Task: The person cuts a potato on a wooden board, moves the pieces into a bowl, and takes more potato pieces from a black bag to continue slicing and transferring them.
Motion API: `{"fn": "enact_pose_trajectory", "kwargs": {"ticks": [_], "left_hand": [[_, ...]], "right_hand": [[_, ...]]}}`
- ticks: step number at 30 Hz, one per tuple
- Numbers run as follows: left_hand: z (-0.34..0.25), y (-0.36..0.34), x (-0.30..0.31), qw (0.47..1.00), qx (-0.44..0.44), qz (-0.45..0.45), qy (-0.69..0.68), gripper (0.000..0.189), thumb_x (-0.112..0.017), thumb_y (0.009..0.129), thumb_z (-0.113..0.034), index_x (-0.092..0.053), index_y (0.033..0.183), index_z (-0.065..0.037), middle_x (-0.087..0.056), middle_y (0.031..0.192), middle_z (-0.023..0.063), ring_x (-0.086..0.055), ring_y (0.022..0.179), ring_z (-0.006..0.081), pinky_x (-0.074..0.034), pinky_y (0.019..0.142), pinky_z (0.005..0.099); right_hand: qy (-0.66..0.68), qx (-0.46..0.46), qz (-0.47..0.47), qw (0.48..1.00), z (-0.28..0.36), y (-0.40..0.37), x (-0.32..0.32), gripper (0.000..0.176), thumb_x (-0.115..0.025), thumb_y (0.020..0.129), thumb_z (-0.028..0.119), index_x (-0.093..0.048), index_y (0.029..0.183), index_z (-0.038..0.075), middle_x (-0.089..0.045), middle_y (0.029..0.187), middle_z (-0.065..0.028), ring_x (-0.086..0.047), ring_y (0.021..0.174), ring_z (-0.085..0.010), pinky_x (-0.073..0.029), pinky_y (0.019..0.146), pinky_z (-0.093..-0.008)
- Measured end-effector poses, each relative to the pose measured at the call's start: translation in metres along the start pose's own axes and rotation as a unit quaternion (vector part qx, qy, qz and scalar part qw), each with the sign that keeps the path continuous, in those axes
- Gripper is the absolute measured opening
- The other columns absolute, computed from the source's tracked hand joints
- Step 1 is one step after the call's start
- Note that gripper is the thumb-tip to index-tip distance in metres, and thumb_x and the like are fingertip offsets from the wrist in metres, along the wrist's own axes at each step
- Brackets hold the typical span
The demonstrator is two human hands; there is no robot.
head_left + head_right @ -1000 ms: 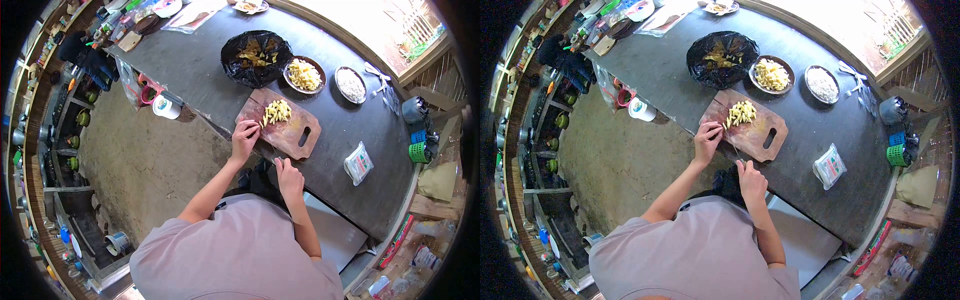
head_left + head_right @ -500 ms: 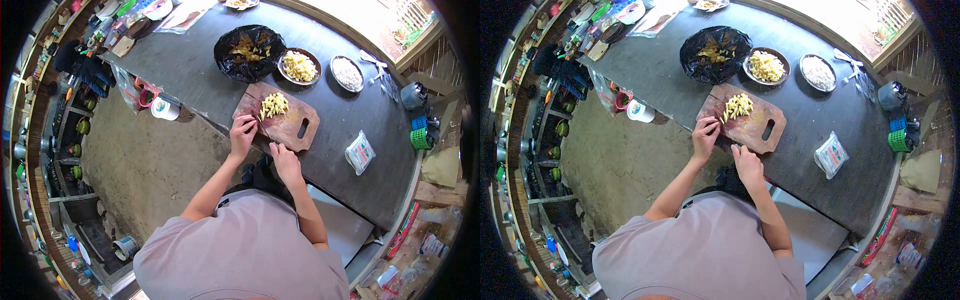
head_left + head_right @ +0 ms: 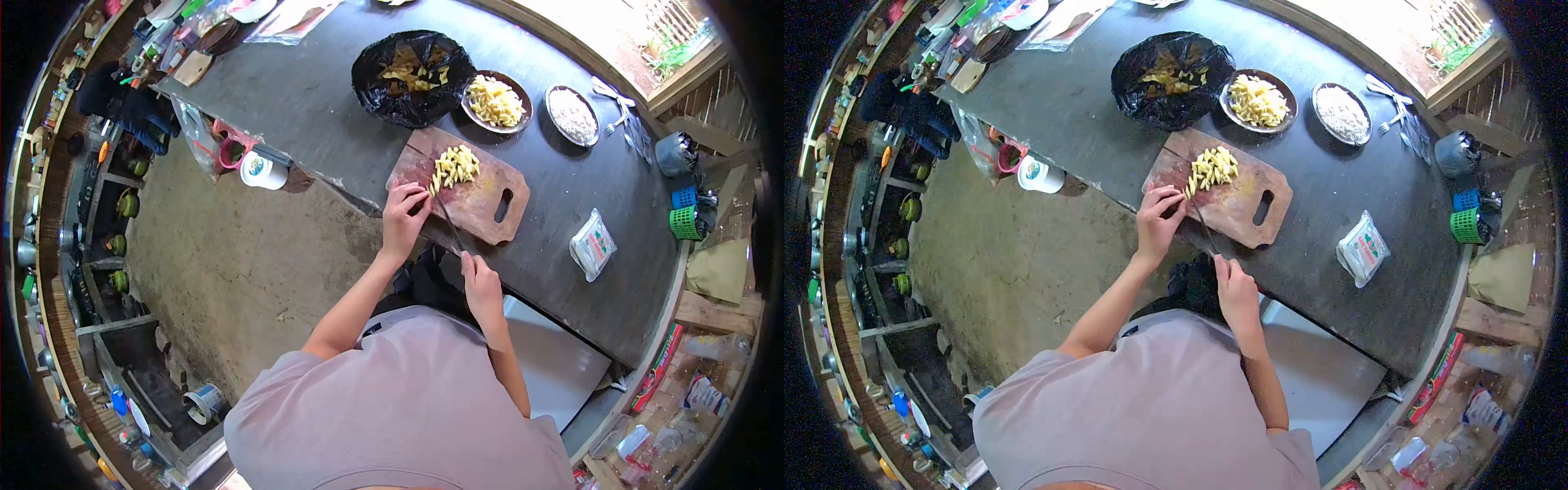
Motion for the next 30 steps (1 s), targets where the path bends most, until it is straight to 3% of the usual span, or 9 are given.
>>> {"fn": "enact_pose_trajectory", "kwargs": {"ticks": [5, 11, 14, 23, 30], "left_hand": [[-0.002, 0.001, -0.002, 1.0, 0.015, 0.007, 0.007, 0.016, -0.083, 0.085, -0.006, -0.079, 0.1, -0.004, -0.075, 0.107, 0.0077, -0.07, 0.112, 0.0285, -0.044, 0.118, 0.0504], [-0.01, 0.018, -0.014, 0.991, -0.04, 0.046, 0.115, 0.017, -0.084, 0.086, -0.018, -0.081, 0.102, -0.012, -0.077, 0.108, -0.0002, -0.065, 0.118, 0.0252, -0.043, 0.115, 0.0474], [-0.009, 0.028, -0.023, 0.989, -0.053, 0.062, 0.127, 0.021, -0.081, 0.088, -0.021, -0.079, 0.106, -0.011, -0.076, 0.107, 0.0005, -0.064, 0.119, 0.0245, -0.042, 0.115, 0.0476], [-0.019, 0.047, -0.052, 0.984, -0.071, 0.113, 0.114, 0.025, -0.083, 0.087, -0.022, -0.08, 0.108, -0.009, -0.076, 0.109, 0.0038, -0.065, 0.118, 0.0245, -0.043, 0.11, 0.0453], [-0.03, 0.045, -0.035, 0.984, -0.056, 0.109, 0.129, 0.028, -0.084, 0.087, -0.022, -0.08, 0.111, -0.008, -0.076, 0.109, 0.0042, -0.065, 0.117, 0.0253, -0.048, 0.102, 0.0421]], "right_hand": [[0.033, -0.031, -0.072, 0.996, -0.01, 0.008, 0.017, 0.058, -0.044, 0.113, 0.052, -0.066, 0.098, 0.001, -0.067, 0.076, -0.0271, -0.069, 0.081, -0.0514, -0.051, 0.069, -0.0548], [-0.047, -0.038, -0.14, 0.988, -0.013, 0.03, 0.047, 0.059, -0.045, 0.112, 0.055, -0.067, 0.097, 0.003, -0.069, 0.078, -0.0267, -0.069, 0.081, -0.0513, -0.052, 0.07, -0.0564], [-0.081, -0.056, -0.169, 0.981, -0.01, 0.037, 0.057, 0.058, -0.046, 0.111, 0.057, -0.067, 0.095, 0.005, -0.073, 0.083, -0.026, -0.071, 0.085, -0.0503, -0.054, 0.073, -0.0576], [-0.094, -0.069, -0.182, 0.976, -0.008, 0.052, 0.069, 0.059, -0.05, 0.108, 0.059, -0.069, 0.094, 0.005, -0.074, 0.083, -0.0266, -0.074, 0.084, -0.0493, -0.057, 0.074, -0.0582], [-0.105, -0.033, -0.183, 0.977, -0.008, 0.062, 0.078, 0.058, -0.052, 0.108, 0.058, -0.069, 0.093, 0.005, -0.074, 0.081, -0.0257, -0.075, 0.08, -0.0469, -0.058, 0.072, -0.0569]]}}
Point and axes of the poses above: each hand's wrist, its own y-axis towards the middle knuckle, its own x-axis out of the back of the hand, z = x × y, the point moved 8 cm from there along y, towards the middle knuckle
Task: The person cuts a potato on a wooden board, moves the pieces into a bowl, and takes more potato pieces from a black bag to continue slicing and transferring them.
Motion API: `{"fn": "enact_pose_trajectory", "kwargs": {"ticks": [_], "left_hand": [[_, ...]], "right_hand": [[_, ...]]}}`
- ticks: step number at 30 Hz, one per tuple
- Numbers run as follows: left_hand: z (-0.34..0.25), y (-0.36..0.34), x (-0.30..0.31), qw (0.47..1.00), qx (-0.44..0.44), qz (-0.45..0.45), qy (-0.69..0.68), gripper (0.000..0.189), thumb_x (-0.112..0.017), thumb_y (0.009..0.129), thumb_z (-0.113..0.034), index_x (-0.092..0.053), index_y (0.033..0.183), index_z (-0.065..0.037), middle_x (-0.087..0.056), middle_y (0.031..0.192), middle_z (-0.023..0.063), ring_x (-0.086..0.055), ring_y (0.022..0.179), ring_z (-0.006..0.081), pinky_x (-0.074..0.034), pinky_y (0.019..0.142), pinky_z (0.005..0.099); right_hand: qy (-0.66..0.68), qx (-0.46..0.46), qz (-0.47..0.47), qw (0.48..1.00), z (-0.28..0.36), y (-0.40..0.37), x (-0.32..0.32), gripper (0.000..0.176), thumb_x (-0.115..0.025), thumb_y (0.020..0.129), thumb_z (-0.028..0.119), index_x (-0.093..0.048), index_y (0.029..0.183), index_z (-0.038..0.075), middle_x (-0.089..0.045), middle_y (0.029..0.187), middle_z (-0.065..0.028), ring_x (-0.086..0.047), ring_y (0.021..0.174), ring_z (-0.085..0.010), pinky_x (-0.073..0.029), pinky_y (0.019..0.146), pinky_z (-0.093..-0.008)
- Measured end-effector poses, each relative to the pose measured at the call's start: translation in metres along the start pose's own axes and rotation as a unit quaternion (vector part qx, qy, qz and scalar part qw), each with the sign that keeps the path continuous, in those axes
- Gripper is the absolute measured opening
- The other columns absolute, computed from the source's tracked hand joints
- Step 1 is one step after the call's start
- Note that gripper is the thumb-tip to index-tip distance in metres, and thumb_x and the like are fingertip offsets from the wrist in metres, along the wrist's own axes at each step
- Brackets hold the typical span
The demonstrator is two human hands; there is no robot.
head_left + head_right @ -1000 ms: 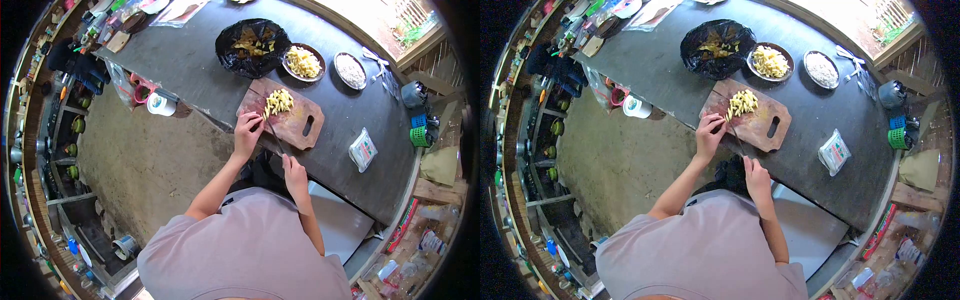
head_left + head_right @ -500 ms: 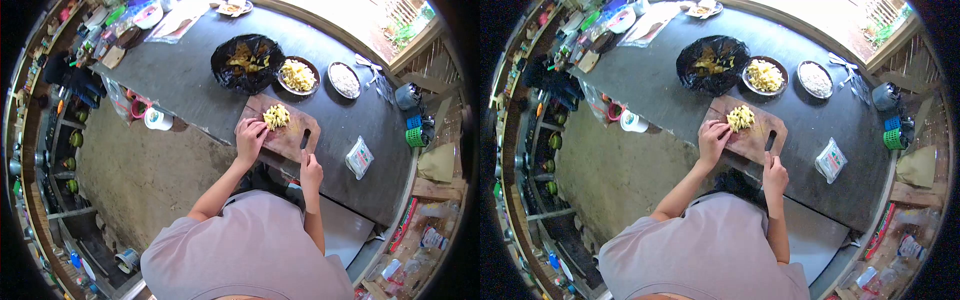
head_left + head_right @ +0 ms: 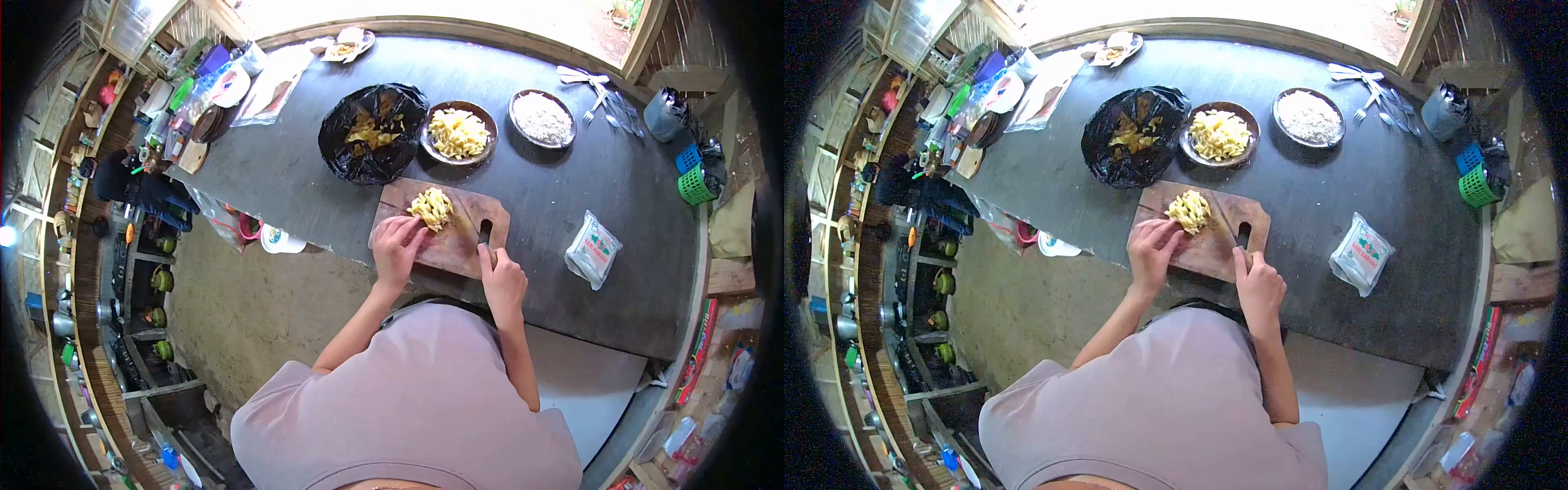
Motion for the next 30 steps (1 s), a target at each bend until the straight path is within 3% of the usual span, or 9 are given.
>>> {"fn": "enact_pose_trajectory", "kwargs": {"ticks": [4, 12, 18, 20, 24, 27, 30], "left_hand": [[0.007, 0.002, 0.031, 0.992, 0.031, -0.057, 0.11, 0.034, -0.082, 0.091, -0.022, -0.077, 0.12, -0.006, -0.074, 0.117, 0.0074, -0.065, 0.115, 0.0286, -0.05, 0.101, 0.042], [0.053, 0.029, 0.036, 0.986, 0.061, -0.086, 0.126, 0.037, -0.079, 0.093, -0.019, -0.074, 0.127, -0.005, -0.07, 0.124, 0.0099, -0.063, 0.118, 0.0305, -0.049, 0.105, 0.0431], [0.055, 0.108, 0.033, 0.985, -0.007, -0.134, 0.108, 0.031, -0.078, 0.093, -0.015, -0.075, 0.122, -0.004, -0.073, 0.119, 0.0119, -0.066, 0.114, 0.0326, -0.051, 0.103, 0.0437], [0.071, 0.135, 0.025, 0.985, -0.03, -0.124, 0.113, 0.027, -0.077, 0.092, -0.012, -0.075, 0.117, -0.002, -0.074, 0.116, 0.0152, -0.068, 0.111, 0.0344, -0.053, 0.101, 0.0438], [0.129, 0.183, 0.0, 0.992, 0.022, -0.09, 0.085, 0.022, -0.074, 0.093, -0.012, -0.077, 0.111, 0.0, -0.074, 0.116, 0.0186, -0.067, 0.116, 0.034, -0.056, 0.096, 0.044], [0.139, 0.206, -0.032, 0.957, -0.036, 0.039, 0.284, 0.016, -0.076, 0.081, -0.014, -0.078, 0.091, -0.002, -0.071, 0.104, 0.0146, -0.065, 0.107, 0.033, -0.055, 0.09, 0.0458], [0.139, 0.21, -0.044, 0.932, -0.026, 0.061, 0.355, 0.015, -0.074, 0.082, -0.018, -0.078, 0.088, -0.004, -0.071, 0.105, 0.0124, -0.064, 0.109, 0.0307, -0.052, 0.089, 0.0434]], "right_hand": [[0.05, -0.007, -0.025, 0.998, -0.013, 0.007, 0.004, 0.057, -0.056, 0.106, 0.058, -0.068, 0.093, 0.004, -0.073, 0.079, -0.0236, -0.072, 0.08, -0.0482, -0.055, 0.07, -0.0572], [0.094, -0.005, -0.021, 0.995, -0.038, 0.012, 0.014, 0.054, -0.061, 0.105, 0.057, -0.069, 0.097, 0.004, -0.073, 0.081, -0.0229, -0.072, 0.082, -0.0475, -0.054, 0.072, -0.0541], [0.072, 0.023, -0.03, 0.997, -0.04, 0.011, 0.013, 0.052, -0.061, 0.105, 0.056, -0.07, 0.099, 0.005, -0.075, 0.084, -0.0232, -0.074, 0.082, -0.0453, -0.056, 0.071, -0.0538], [0.082, 0.011, -0.046, 0.996, -0.044, 0.008, 0.013, 0.05, -0.062, 0.105, 0.055, -0.071, 0.101, 0.005, -0.075, 0.084, -0.0225, -0.074, 0.081, -0.0449, -0.056, 0.071, -0.053], [0.123, -0.011, -0.047, 0.991, -0.046, 0.001, 0.009, 0.05, -0.062, 0.105, 0.055, -0.072, 0.102, 0.006, -0.075, 0.085, -0.0224, -0.074, 0.082, -0.0448, -0.056, 0.072, -0.0526], [0.132, -0.032, -0.059, 0.989, -0.049, 0.0, 0.003, 0.052, -0.063, 0.104, 0.054, -0.07, 0.1, 0.003, -0.073, 0.083, -0.0222, -0.073, 0.083, -0.0445, -0.054, 0.074, -0.0512], [0.124, -0.012, -0.07, 0.99, -0.043, 0.002, 0.005, 0.051, -0.064, 0.104, 0.053, -0.07, 0.1, 0.003, -0.073, 0.083, -0.0221, -0.072, 0.081, -0.0448, -0.054, 0.073, -0.0515]]}}
Point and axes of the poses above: each hand's wrist, its own y-axis towards the middle knuckle, its own x-axis out of the back of the hand, z = x × y, the point moved 8 cm from there along y, towards the middle knuckle
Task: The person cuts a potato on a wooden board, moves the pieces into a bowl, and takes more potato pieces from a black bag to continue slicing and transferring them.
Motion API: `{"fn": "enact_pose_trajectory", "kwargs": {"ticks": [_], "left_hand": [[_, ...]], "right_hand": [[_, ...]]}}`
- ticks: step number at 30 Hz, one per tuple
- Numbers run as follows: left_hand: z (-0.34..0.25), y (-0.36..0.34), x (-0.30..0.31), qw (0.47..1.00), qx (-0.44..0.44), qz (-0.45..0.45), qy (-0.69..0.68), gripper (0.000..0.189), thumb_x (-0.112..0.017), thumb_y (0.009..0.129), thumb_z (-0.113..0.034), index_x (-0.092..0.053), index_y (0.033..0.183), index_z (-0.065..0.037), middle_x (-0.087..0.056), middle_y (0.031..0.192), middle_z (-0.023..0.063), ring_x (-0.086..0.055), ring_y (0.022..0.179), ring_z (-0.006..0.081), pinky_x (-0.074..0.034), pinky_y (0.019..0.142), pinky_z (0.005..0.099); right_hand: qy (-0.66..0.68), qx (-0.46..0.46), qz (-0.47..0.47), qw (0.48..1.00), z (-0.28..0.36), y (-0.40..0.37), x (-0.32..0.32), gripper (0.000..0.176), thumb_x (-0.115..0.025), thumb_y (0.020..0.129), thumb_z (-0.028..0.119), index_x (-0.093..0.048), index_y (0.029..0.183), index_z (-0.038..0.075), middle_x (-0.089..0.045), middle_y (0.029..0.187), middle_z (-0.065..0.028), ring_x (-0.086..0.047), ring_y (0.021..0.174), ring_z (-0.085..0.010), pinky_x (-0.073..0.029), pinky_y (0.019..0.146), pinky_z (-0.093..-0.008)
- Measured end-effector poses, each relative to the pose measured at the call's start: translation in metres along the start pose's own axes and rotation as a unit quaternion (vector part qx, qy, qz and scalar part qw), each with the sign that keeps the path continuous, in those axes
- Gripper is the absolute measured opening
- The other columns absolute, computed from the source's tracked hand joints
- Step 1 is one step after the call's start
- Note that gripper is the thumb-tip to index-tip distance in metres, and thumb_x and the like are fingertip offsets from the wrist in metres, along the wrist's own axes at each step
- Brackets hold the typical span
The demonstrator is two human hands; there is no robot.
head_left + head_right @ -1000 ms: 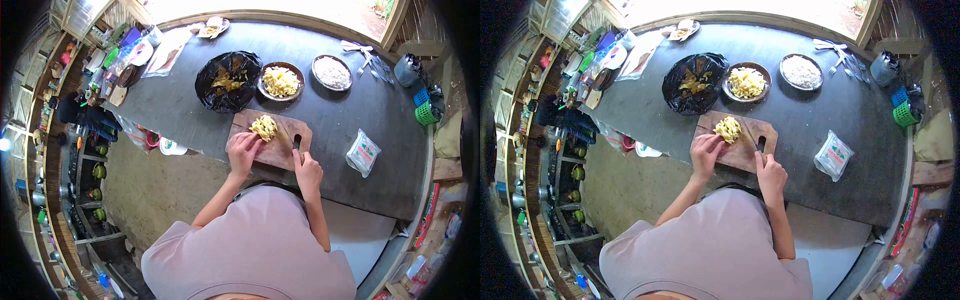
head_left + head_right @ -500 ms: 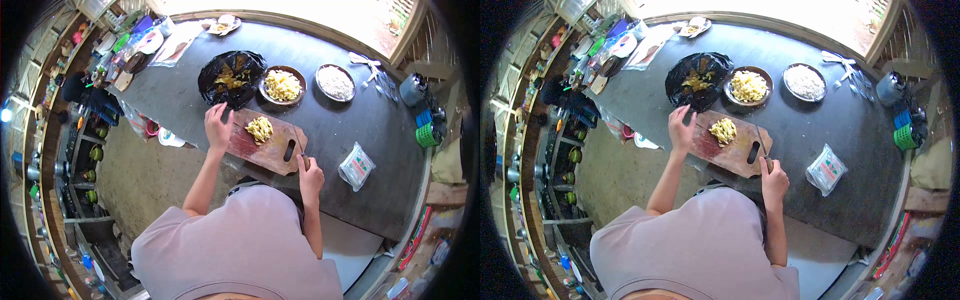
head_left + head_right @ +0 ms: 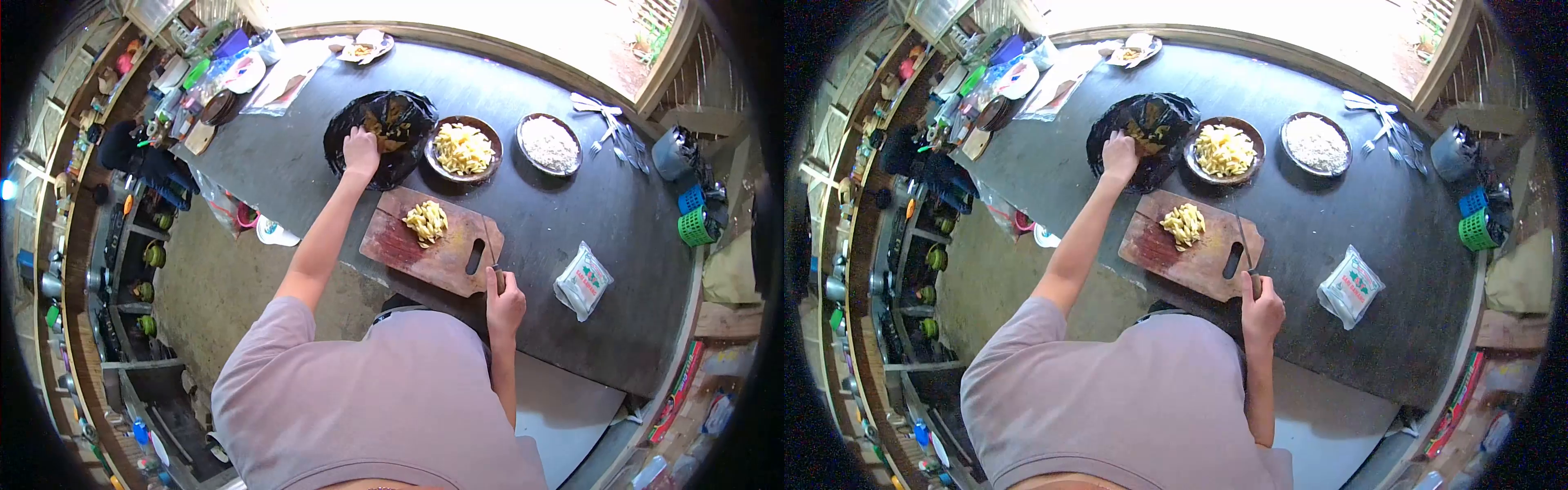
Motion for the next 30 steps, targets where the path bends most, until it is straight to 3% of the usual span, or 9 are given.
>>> {"fn": "enact_pose_trajectory", "kwargs": {"ticks": [9, 15, 19, 21, 22, 27, 30], "left_hand": [[-0.003, -0.006, 0.004, 0.999, 0.008, -0.003, 0.044, 0.021, -0.077, 0.083, -0.027, -0.079, 0.087, -0.006, -0.072, 0.107, 0.0123, -0.064, 0.111, 0.0293, -0.05, 0.088, 0.045], [0.012, 0.007, 0.001, 0.997, 0.07, -0.008, 0.018, 0.023, -0.079, 0.08, -0.029, -0.08, 0.087, -0.007, -0.074, 0.105, 0.0111, -0.066, 0.109, 0.0301, -0.052, 0.088, 0.0449], [0.009, -0.043, 0.062, 0.951, 0.083, -0.165, -0.249, 0.015, -0.08, 0.086, -0.014, -0.079, 0.093, -0.001, -0.076, 0.099, 0.0141, -0.069, 0.099, 0.0334, -0.054, 0.089, 0.0439], [-0.013, -0.085, 0.08, 0.927, 0.091, -0.079, -0.355, 0.012, -0.079, 0.089, -0.012, -0.079, 0.095, -0.002, -0.077, 0.102, 0.014, -0.07, 0.099, 0.0321, -0.055, 0.088, 0.0416], [-0.03, -0.11, 0.091, 0.927, 0.034, -0.115, -0.355, 0.009, -0.077, 0.088, -0.009, -0.076, 0.093, -0.002, -0.076, 0.098, 0.0135, -0.069, 0.092, 0.0332, -0.055, 0.084, 0.0425], [-0.056, -0.177, 0.088, 0.928, 0.008, -0.074, -0.366, 0.014, -0.079, 0.088, -0.007, -0.076, 0.101, -0.003, -0.075, 0.104, 0.0133, -0.07, 0.101, 0.0328, -0.056, 0.09, 0.0423], [-0.062, -0.205, 0.094, 0.923, 0.037, -0.061, -0.377, 0.013, -0.078, 0.088, -0.007, -0.076, 0.101, -0.003, -0.074, 0.104, 0.0133, -0.07, 0.101, 0.0326, -0.056, 0.091, 0.0417]], "right_hand": [[-0.002, -0.005, 0.002, 1.0, 0.0, 0.0, -0.002, 0.052, -0.062, 0.104, 0.055, -0.07, 0.1, 0.004, -0.075, 0.086, -0.0229, -0.073, 0.084, -0.0457, -0.055, 0.073, -0.0534], [-0.007, 0.025, 0.004, 1.0, 0.01, -0.006, -0.005, 0.051, -0.062, 0.105, 0.055, -0.07, 0.098, 0.005, -0.074, 0.082, -0.0221, -0.073, 0.08, -0.0454, -0.054, 0.071, -0.0538], [-0.015, 0.024, -0.004, 1.0, 0.017, -0.015, -0.002, 0.051, -0.062, 0.105, 0.055, -0.069, 0.095, 0.006, -0.073, 0.079, -0.0203, -0.073, 0.078, -0.045, -0.054, 0.069, -0.0537], [0.008, 0.019, 0.004, 1.0, 0.017, -0.019, -0.005, 0.051, -0.062, 0.105, 0.055, -0.069, 0.094, 0.006, -0.073, 0.08, -0.0215, -0.072, 0.078, -0.0458, -0.054, 0.069, -0.0538], [0.006, 0.014, 0.007, 1.0, 0.015, -0.023, -0.008, 0.051, -0.062, 0.105, 0.055, -0.069, 0.094, 0.006, -0.073, 0.08, -0.0215, -0.072, 0.078, -0.0458, -0.054, 0.069, -0.0538], [-0.016, 0.043, 0.07, 0.996, 0.025, -0.036, -0.028, 0.046, -0.063, 0.105, 0.05, -0.069, 0.095, 0.005, -0.073, 0.082, -0.0242, -0.072, 0.079, -0.0471, -0.055, 0.07, -0.0542], [-0.008, 0.067, 0.096, 0.993, 0.042, -0.039, -0.031, 0.046, -0.063, 0.105, 0.05, -0.07, 0.097, 0.005, -0.072, 0.081, -0.0252, -0.072, 0.079, -0.0473, -0.055, 0.07, -0.0546]]}}
Point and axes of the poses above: each hand's wrist, its own y-axis towards the middle knuckle, its own x-axis out of the back of the hand, z = x × y, the point moved 8 cm from there along y, towards the middle knuckle
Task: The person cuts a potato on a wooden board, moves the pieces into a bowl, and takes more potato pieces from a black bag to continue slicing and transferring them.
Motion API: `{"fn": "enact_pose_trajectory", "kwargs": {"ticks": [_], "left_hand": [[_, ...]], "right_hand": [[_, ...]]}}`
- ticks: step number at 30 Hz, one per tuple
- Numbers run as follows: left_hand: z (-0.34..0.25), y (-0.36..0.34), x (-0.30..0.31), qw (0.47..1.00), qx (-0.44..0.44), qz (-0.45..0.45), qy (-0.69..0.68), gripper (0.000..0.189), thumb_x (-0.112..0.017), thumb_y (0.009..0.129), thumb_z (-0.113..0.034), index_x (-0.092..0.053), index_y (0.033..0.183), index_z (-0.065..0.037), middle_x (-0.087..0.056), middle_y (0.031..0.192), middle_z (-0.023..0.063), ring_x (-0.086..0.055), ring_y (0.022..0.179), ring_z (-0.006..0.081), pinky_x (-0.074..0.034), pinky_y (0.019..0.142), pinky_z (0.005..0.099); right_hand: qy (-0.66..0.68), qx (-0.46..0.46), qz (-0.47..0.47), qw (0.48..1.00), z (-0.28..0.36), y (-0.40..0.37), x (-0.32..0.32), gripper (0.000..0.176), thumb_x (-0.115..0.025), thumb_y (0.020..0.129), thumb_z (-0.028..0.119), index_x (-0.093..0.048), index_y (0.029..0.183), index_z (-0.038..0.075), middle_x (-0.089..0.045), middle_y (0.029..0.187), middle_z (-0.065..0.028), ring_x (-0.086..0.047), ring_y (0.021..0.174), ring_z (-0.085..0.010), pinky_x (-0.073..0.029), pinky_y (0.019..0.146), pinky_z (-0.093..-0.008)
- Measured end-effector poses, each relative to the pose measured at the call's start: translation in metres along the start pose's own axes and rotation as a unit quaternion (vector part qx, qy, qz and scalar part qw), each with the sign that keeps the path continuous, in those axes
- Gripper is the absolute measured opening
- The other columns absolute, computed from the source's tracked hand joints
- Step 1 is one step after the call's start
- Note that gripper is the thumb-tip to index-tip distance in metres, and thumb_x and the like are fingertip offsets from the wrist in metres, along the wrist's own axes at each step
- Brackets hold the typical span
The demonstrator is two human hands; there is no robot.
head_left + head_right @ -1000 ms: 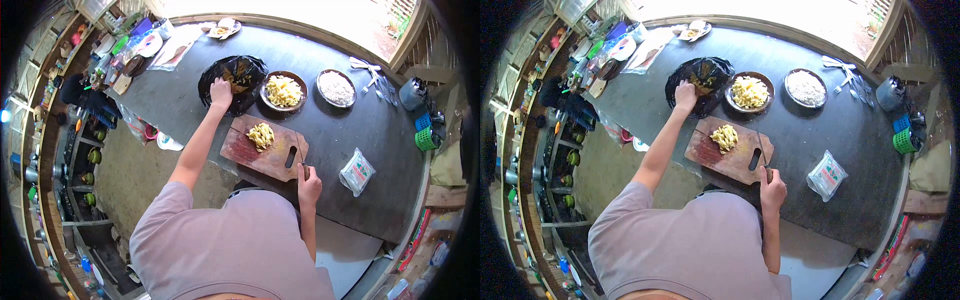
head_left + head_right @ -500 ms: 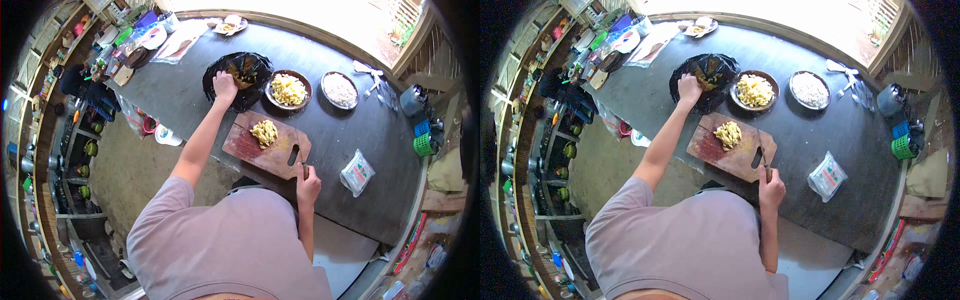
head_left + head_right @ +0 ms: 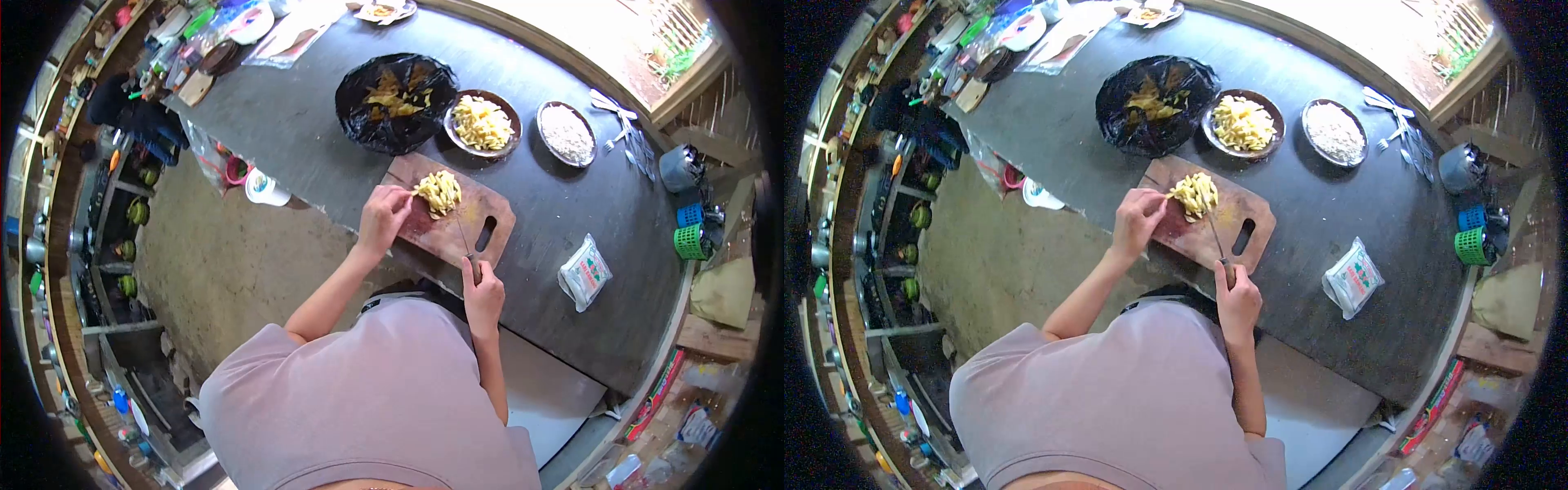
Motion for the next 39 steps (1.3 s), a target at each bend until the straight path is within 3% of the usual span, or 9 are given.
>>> {"fn": "enact_pose_trajectory", "kwargs": {"ticks": [4, 8, 15, 18, 24, 27, 39], "left_hand": [[-0.008, -0.037, 0.003, 0.999, 0.046, 0.007, -0.017, 0.012, -0.079, 0.088, -0.006, -0.078, 0.1, -0.003, -0.073, 0.102, 0.0113, -0.069, 0.099, 0.0313, -0.055, 0.088, 0.0411], [-0.017, -0.047, 0.005, 0.998, 0.047, -0.004, -0.03, 0.02, -0.079, 0.089, -0.005, -0.079, 0.109, -0.003, -0.071, 0.1, 0.0099, -0.067, 0.098, 0.0296, -0.054, 0.086, 0.0409], [0.0, -0.052, 0.008, 0.988, 0.113, -0.019, -0.108, 0.021, -0.077, 0.09, -0.002, -0.08, 0.111, -0.003, -0.076, 0.108, 0.0117, -0.069, 0.1, 0.0291, -0.055, 0.09, 0.0399], [-0.007, -0.047, 0.009, 0.997, 0.031, 0.027, -0.066, 0.024, -0.077, 0.09, -0.001, -0.079, 0.114, -0.003, -0.075, 0.106, 0.0115, -0.069, 0.101, 0.0294, -0.054, 0.091, 0.04], [-0.015, -0.047, -0.004, 0.996, -0.03, 0.059, -0.062, 0.024, -0.075, 0.09, -0.001, -0.078, 0.114, -0.002, -0.071, 0.105, 0.0116, -0.064, 0.101, 0.032, -0.054, 0.091, 0.0416], [-0.021, -0.046, -0.004, 0.996, -0.03, 0.071, -0.051, 0.024, -0.074, 0.091, -0.002, -0.077, 0.115, -0.001, -0.069, 0.105, 0.0118, -0.064, 0.102, 0.0318, -0.053, 0.092, 0.0416], [-0.02, -0.052, 0.004, 1.0, 0.006, 0.012, -0.02, 0.017, -0.075, 0.092, -0.004, -0.075, 0.108, 0.001, -0.069, 0.107, 0.0128, -0.064, 0.104, 0.0327, -0.053, 0.091, 0.0426]], "right_hand": [[-0.007, 0.005, 0.026, 1.0, 0.02, -0.012, -0.008, 0.046, -0.062, 0.106, 0.049, -0.07, 0.099, 0.005, -0.072, 0.08, -0.0268, -0.072, 0.079, -0.0479, -0.056, 0.069, -0.0549], [0.015, -0.012, 0.086, 0.996, 0.028, -0.027, -0.024, 0.045, -0.058, 0.109, 0.046, -0.069, 0.101, 0.003, -0.073, 0.083, -0.0279, -0.072, 0.081, -0.0491, -0.056, 0.07, -0.0555], [0.026, -0.029, 0.079, 0.996, 0.03, -0.048, -0.024, 0.044, -0.055, 0.11, 0.044, -0.068, 0.105, 0.003, -0.073, 0.084, -0.0279, -0.073, 0.081, -0.0489, -0.056, 0.07, -0.0557], [0.025, -0.032, 0.07, 0.997, 0.027, -0.055, -0.023, 0.044, -0.054, 0.111, 0.043, -0.068, 0.105, 0.002, -0.073, 0.084, -0.0282, -0.073, 0.081, -0.0486, -0.056, 0.07, -0.056], [0.03, -0.024, 0.066, 0.997, 0.015, -0.063, -0.028, 0.044, -0.053, 0.111, 0.042, -0.067, 0.106, 0.001, -0.073, 0.085, -0.0289, -0.072, 0.082, -0.0489, -0.055, 0.073, -0.0571], [0.065, -0.022, 0.095, 0.993, 0.011, -0.066, -0.034, 0.042, -0.055, 0.111, 0.04, -0.066, 0.108, 0.0, -0.073, 0.09, -0.0295, -0.072, 0.089, -0.0487, -0.054, 0.078, -0.0567], [0.067, 0.028, 0.076, 0.994, 0.027, -0.055, -0.036, 0.039, -0.057, 0.111, 0.04, -0.065, 0.109, 0.002, -0.073, 0.086, -0.0288, -0.072, 0.082, -0.0502, -0.055, 0.071, -0.0563]]}}
Point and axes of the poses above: each hand's wrist, its own y-axis towards the middle knuckle, its own x-axis out of the back of the hand, z = x × y, the point moved 8 cm from there along y, towards the middle knuckle
